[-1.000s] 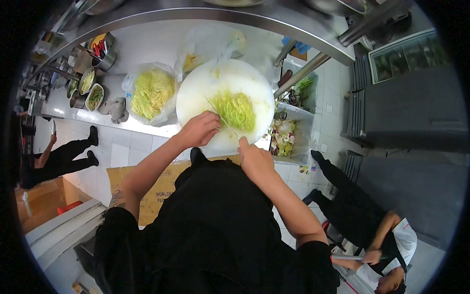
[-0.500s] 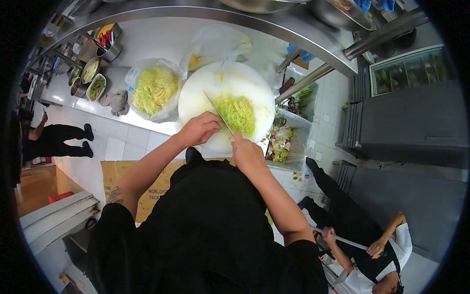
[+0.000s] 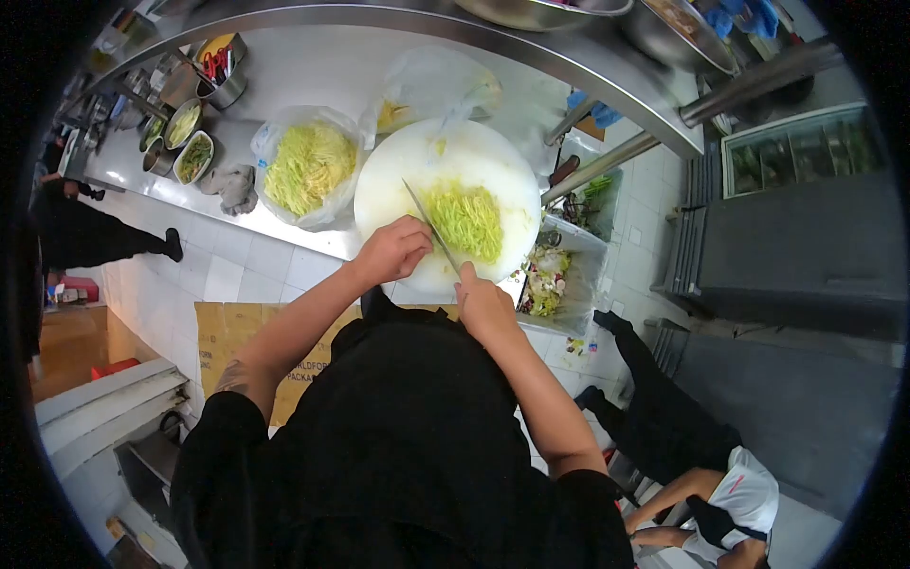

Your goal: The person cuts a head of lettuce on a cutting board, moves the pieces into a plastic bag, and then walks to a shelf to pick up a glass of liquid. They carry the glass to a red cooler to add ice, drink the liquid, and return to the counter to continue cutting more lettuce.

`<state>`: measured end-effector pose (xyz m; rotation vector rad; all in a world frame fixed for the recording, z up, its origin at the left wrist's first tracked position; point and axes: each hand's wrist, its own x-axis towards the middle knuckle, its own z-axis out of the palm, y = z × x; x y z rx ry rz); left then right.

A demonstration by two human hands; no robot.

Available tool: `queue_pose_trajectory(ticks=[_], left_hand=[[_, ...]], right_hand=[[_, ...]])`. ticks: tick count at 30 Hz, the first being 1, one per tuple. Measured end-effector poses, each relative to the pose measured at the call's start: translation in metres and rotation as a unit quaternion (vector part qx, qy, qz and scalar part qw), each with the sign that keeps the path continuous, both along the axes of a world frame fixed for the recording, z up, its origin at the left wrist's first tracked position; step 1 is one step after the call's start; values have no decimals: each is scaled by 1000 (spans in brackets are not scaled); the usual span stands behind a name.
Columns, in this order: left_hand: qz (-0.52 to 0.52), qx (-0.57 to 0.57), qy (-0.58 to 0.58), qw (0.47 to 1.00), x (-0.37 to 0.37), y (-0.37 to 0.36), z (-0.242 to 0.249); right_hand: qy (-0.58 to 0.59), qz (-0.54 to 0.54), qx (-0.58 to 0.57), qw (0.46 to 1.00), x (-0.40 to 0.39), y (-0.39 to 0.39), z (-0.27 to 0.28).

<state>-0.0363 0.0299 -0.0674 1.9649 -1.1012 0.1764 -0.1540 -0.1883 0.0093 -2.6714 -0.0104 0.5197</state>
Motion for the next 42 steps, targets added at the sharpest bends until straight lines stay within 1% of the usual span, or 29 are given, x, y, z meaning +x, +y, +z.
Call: queue_pose_trajectory(ticks=[1, 3, 6, 9, 10, 12, 13, 16, 19, 21, 22, 25, 28, 30, 32, 34, 37, 40, 42], left_hand=[[1, -4, 0, 1000, 0, 1, 0], [-7, -10, 0, 1000, 0, 2, 1], [-1, -2, -8, 1000, -1, 3, 2], [3, -4, 10, 1000, -2, 4, -3], [-4, -4, 9, 1000, -3, 7, -5], [-16, -7, 2, 1000, 1, 8, -4], [-16, 1, 2, 1000, 3, 9, -4], [-19, 19, 10, 1000, 0, 11, -3], [-24, 35, 8, 999, 1, 13, -3], [-27, 41, -5, 999, 1, 13, -6], [-20, 40, -4, 999, 0, 12, -8], [-7, 28, 4, 1000, -3, 12, -8], [-35, 24, 5, 999, 3, 18, -4], [-47, 31, -7, 998, 2, 23, -4], [-48, 42, 12, 998, 1, 22, -6], [-36, 48, 18, 998, -2, 22, -6], [-7, 49, -2, 999, -4, 15, -7], [40, 48, -16, 998, -15, 9, -11], [66, 53, -15, 996, -19, 8, -9]], right_hand=[[3, 5, -6, 1000, -2, -4, -1], [9, 4, -15, 1000, -8, -5, 20], [26, 1, -10, 1000, -18, -5, 17], [-6, 9, -16, 1000, 1, -2, -1], [3, 10, -18, 1000, -4, -3, 1], [16, 12, -26, 999, -10, -6, 28], [28, 13, -30, 999, -15, -6, 30], [-5, 9, -4, 1000, -13, -6, -16], [10, 17, -26, 999, -5, -2, 16], [44, 10, -30, 999, -11, 0, 23], [62, 6, -35, 997, -15, -1, 24], [13, 13, 6, 1000, -7, -3, -6], [49, 11, -13, 999, -6, -2, 28], [60, 4, -10, 998, -11, 1, 21], [56, 2, -6, 998, -15, 1, 9], [26, 11, 1, 1000, -6, 1, -3], [44, 6, -5, 999, -14, 0, 26], [52, -7, -13, 999, -16, 3, -3], [24, 9, 0, 1000, -6, -1, 0]])
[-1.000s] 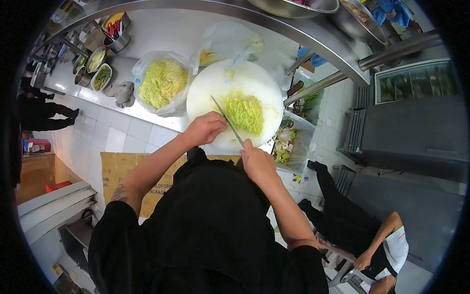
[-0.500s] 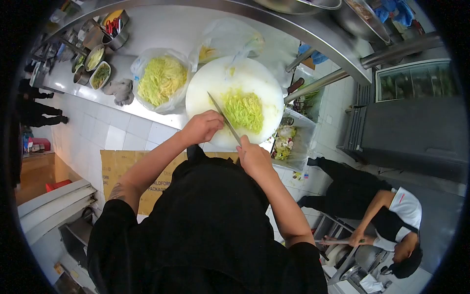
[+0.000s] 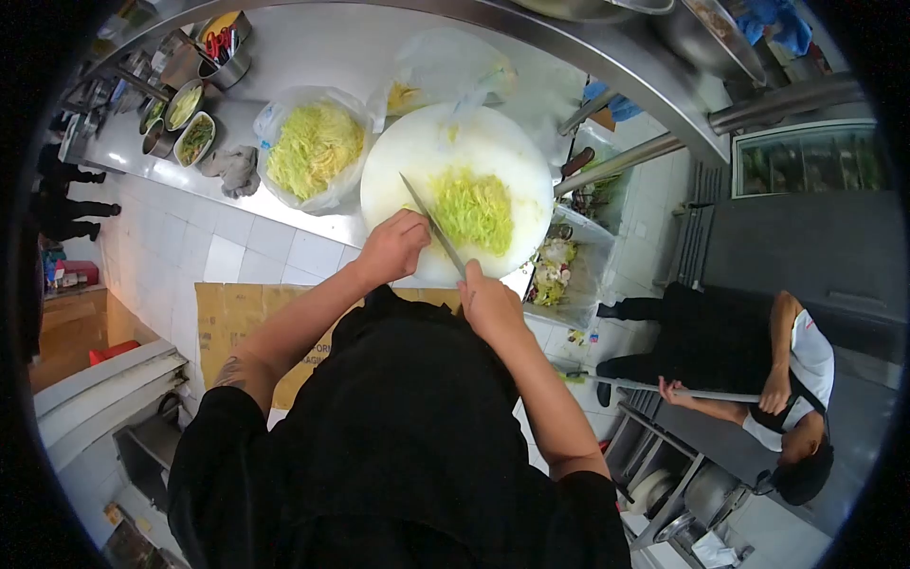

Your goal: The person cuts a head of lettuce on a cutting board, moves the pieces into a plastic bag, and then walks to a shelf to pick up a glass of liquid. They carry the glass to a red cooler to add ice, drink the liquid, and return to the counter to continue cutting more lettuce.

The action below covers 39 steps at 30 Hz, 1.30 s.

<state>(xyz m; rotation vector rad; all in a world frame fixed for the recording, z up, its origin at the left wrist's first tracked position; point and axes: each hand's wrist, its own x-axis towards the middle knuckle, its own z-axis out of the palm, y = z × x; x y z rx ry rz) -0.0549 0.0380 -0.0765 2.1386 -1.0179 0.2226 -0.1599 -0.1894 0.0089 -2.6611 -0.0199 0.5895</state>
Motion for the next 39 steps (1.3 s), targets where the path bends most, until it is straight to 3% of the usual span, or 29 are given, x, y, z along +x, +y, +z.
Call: queue_pose_trajectory(ticks=[4, 7, 19, 22, 26, 27, 30, 33, 36, 39], left_hand=[[11, -26, -9, 1000, -1, -1, 1], [-1, -44, -4, 999, -2, 0, -3], [-28, -37, 13, 999, -3, 12, 4], [-26, -48, 11, 998, -12, 13, 5], [19, -36, 9, 999, -25, -2, 10], [31, -28, 10, 999, -25, -12, 14], [47, -18, 20, 999, -24, -38, 22], [51, -8, 33, 998, -20, -51, 22], [40, -12, 43, 998, -17, -61, 22], [17, -13, 68, 997, -13, -66, 23]], right_hand=[[19, -1, -5, 1000, -11, 4, 29], [12, -2, 7, 1000, -10, 5, -2], [24, 0, 0, 1000, -6, 13, 23], [-2, -3, 42, 999, -7, 11, -8], [-17, -47, 52, 997, -6, -23, 16], [-80, -78, 78, 991, -15, -41, 17], [-122, -109, 3, 986, -24, -84, 25], [-189, -116, -31, 975, -24, -99, -4], [-154, -91, -87, 980, -23, -77, -25], [-176, -105, -31, 978, -25, -44, -26]])
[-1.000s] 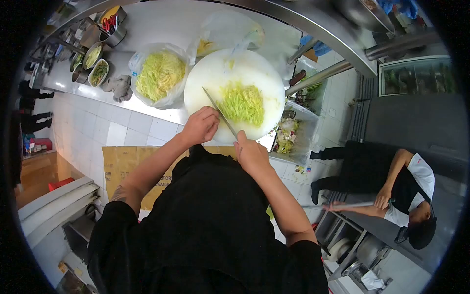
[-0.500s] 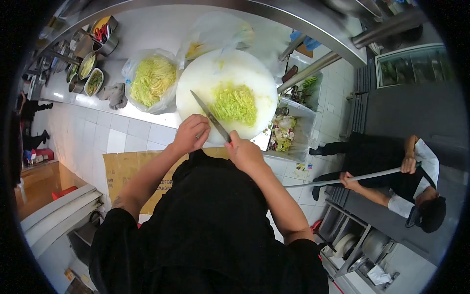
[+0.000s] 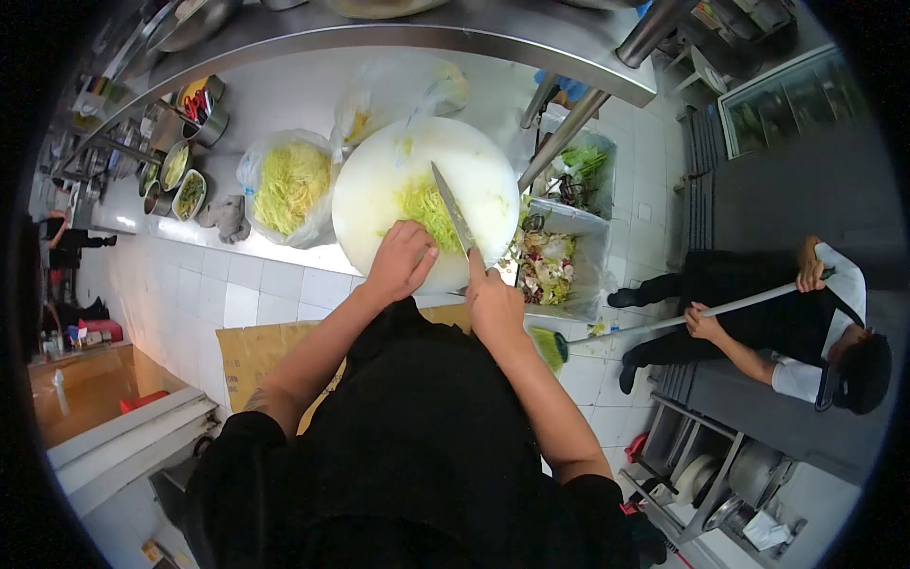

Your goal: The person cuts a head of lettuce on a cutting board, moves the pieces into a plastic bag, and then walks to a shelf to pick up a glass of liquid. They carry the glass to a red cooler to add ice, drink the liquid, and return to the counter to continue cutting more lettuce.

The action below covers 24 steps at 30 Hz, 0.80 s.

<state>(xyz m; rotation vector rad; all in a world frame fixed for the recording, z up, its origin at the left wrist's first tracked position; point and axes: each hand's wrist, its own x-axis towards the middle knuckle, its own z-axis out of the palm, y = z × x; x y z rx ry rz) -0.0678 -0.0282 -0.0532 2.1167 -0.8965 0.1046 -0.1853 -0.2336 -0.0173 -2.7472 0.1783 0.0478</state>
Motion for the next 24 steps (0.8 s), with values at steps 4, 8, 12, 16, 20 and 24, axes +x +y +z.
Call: queue_pose_trajectory(ticks=[4, 8, 12, 16, 20, 24], left_hand=[[-48, -36, 25, 998, 21, 24, -7], [-55, -49, -2, 997, 59, 43, 1], [-125, 3, -16, 992, 88, 23, -7], [-120, 36, -63, 990, 76, -10, -5], [-75, -18, -12, 997, 52, -34, -11], [-12, -151, 45, 987, 24, -56, -18]], right_hand=[[-33, -53, 221, 973, -12, -20, -14], [94, -217, 533, 812, -47, -25, -9], [61, -302, 590, 746, -59, 36, -24], [30, -344, 547, 763, -37, 90, -14], [7, -323, 519, 791, -24, 111, -26], [-1, -290, 496, 818, -17, 120, -16]])
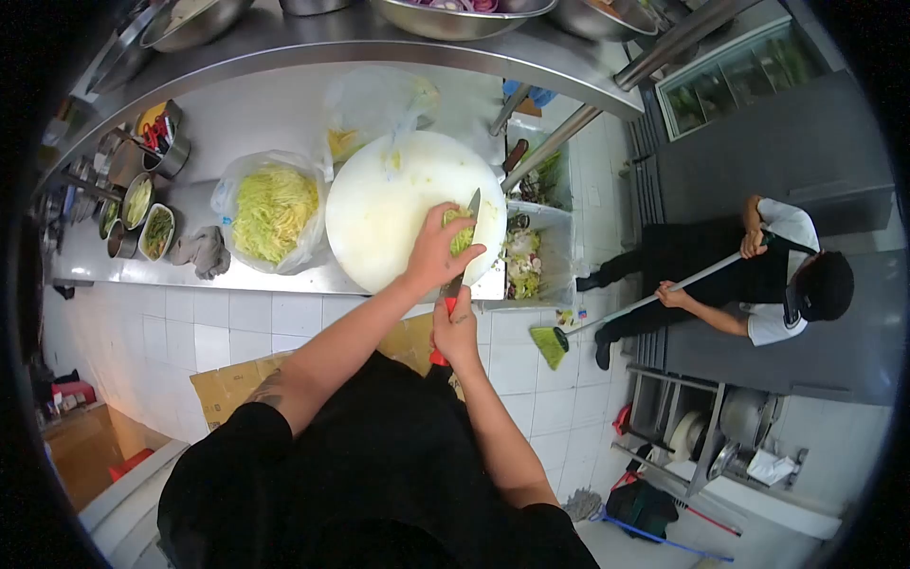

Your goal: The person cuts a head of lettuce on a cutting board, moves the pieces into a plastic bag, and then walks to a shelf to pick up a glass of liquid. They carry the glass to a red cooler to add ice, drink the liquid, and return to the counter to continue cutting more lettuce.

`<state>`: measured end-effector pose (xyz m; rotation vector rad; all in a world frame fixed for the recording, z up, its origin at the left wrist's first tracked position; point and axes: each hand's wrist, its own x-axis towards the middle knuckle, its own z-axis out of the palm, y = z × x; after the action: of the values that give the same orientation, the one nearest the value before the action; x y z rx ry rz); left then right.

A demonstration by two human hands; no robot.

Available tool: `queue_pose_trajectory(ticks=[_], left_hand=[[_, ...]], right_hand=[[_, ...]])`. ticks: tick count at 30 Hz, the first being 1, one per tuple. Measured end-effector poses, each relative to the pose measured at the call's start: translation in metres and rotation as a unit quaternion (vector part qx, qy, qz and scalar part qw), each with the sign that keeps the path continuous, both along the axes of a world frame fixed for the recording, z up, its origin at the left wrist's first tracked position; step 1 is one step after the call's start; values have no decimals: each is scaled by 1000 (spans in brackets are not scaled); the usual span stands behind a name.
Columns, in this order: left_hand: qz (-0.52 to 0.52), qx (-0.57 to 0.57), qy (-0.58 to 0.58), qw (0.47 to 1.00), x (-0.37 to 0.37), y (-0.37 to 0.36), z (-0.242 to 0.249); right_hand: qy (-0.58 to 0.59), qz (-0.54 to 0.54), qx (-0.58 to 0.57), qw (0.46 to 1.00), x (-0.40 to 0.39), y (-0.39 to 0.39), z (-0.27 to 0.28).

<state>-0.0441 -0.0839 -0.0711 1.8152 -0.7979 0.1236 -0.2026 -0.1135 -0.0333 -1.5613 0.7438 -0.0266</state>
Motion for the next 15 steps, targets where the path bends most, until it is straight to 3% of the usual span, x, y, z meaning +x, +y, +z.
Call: queue_pose_trajectory(ticks=[3, 8, 13, 15], left_hand=[[57, -54, 60, 995, -22, -16, -2], [110, -99, 55, 987, -30, -25, -9], [134, -141, 82, 978, -26, -1, 31], [173, -147, 33, 973, -10, 31, 53]], right_hand=[[-21, 33, -2, 999, -4, -13, -6], [-46, 74, 49, 995, -13, -26, -5], [-48, 122, 34, 991, -1, -12, 29], [-63, 150, 21, 986, 13, 12, 48]])
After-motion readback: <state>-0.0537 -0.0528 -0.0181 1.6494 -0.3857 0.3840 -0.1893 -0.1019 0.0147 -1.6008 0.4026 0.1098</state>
